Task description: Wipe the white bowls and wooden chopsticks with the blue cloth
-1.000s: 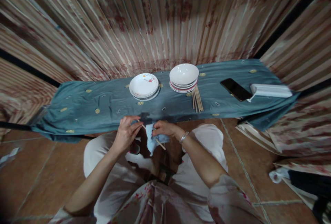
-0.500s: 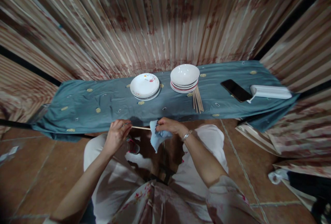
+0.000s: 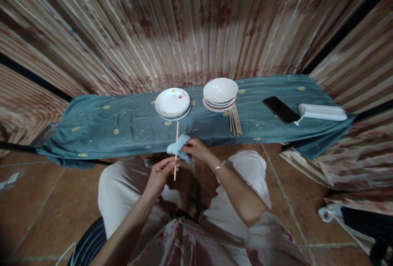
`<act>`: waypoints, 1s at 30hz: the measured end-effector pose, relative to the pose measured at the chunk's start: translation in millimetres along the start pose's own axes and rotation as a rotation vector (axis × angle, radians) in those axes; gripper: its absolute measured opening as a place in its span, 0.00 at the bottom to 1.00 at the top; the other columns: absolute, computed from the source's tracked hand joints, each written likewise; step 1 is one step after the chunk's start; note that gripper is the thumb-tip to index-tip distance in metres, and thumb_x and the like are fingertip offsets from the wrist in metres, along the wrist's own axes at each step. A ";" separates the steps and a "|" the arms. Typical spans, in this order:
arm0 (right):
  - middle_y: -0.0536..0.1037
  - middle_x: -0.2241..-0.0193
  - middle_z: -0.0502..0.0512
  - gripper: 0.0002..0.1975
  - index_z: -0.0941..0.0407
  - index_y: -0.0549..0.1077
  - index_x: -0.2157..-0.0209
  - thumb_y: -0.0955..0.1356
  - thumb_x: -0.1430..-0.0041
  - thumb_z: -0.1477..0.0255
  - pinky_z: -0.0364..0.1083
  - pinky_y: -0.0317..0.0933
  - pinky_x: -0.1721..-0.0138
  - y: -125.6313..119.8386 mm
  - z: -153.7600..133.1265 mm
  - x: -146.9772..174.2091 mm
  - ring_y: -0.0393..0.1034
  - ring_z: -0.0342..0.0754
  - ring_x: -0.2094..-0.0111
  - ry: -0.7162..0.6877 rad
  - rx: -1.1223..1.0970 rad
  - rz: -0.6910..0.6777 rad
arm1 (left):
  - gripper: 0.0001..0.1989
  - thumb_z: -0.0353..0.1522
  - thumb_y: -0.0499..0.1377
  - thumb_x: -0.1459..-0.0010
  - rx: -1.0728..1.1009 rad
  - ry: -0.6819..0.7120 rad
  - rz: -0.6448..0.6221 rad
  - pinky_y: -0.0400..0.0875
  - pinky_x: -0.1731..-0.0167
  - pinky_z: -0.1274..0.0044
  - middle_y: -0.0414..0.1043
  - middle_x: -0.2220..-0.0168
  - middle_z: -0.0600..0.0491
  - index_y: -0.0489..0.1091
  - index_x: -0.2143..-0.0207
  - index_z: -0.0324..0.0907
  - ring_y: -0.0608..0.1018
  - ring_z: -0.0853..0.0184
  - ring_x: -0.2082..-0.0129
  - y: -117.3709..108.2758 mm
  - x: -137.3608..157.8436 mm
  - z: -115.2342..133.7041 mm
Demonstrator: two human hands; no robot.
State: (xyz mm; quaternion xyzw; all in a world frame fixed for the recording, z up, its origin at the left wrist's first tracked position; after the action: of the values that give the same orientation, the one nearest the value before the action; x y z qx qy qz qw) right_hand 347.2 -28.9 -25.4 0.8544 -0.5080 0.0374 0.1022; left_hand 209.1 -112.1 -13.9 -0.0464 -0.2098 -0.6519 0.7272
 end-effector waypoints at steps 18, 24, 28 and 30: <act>0.63 0.88 0.42 0.16 0.57 0.66 0.85 0.73 0.66 0.62 0.40 0.47 0.79 -27.1 -10.7 5.4 0.53 0.37 0.83 0.010 -0.198 0.314 | 0.13 0.39 0.69 0.62 0.033 -0.113 -0.033 0.63 0.77 0.80 0.73 0.81 0.53 0.78 0.75 0.38 0.70 0.74 0.81 18.3 22.4 -17.1; 0.62 0.88 0.41 0.16 0.58 0.66 0.86 0.73 0.68 0.63 0.40 0.45 0.79 -21.3 -11.5 5.8 0.52 0.36 0.84 0.032 -0.205 0.271 | 0.12 0.36 0.70 0.65 0.050 -0.082 -0.008 0.63 0.76 0.80 0.73 0.82 0.54 0.77 0.77 0.39 0.69 0.74 0.82 14.1 16.8 -12.3; 0.64 0.87 0.42 0.17 0.59 0.67 0.86 0.74 0.69 0.62 0.40 0.47 0.78 -8.4 -10.9 6.3 0.53 0.36 0.83 0.060 -0.171 0.146 | 0.11 0.36 0.70 0.64 0.048 -0.039 -0.005 0.63 0.76 0.80 0.73 0.81 0.55 0.76 0.78 0.39 0.69 0.74 0.81 11.5 8.2 -7.8; 0.64 0.87 0.42 0.18 0.59 0.67 0.86 0.74 0.70 0.61 0.40 0.46 0.78 -2.7 -6.9 5.5 0.52 0.35 0.83 0.078 -0.137 0.090 | 0.11 0.35 0.70 0.65 0.049 -0.027 0.010 0.63 0.76 0.80 0.72 0.81 0.55 0.76 0.78 0.39 0.69 0.74 0.81 9.6 4.4 -7.0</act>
State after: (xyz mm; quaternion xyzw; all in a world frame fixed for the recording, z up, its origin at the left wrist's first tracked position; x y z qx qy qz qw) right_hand 352.5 -30.9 -18.1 0.8195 -0.5431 0.0404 0.1785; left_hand 220.3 -117.2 -16.7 -0.0385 -0.2354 -0.6421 0.7286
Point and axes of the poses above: each hand's wrist, its own x-axis away from the middle knuckle, its own y-axis out of the palm, z = x × y, the point moved 4 cm from there along -x, towards the middle knuckle
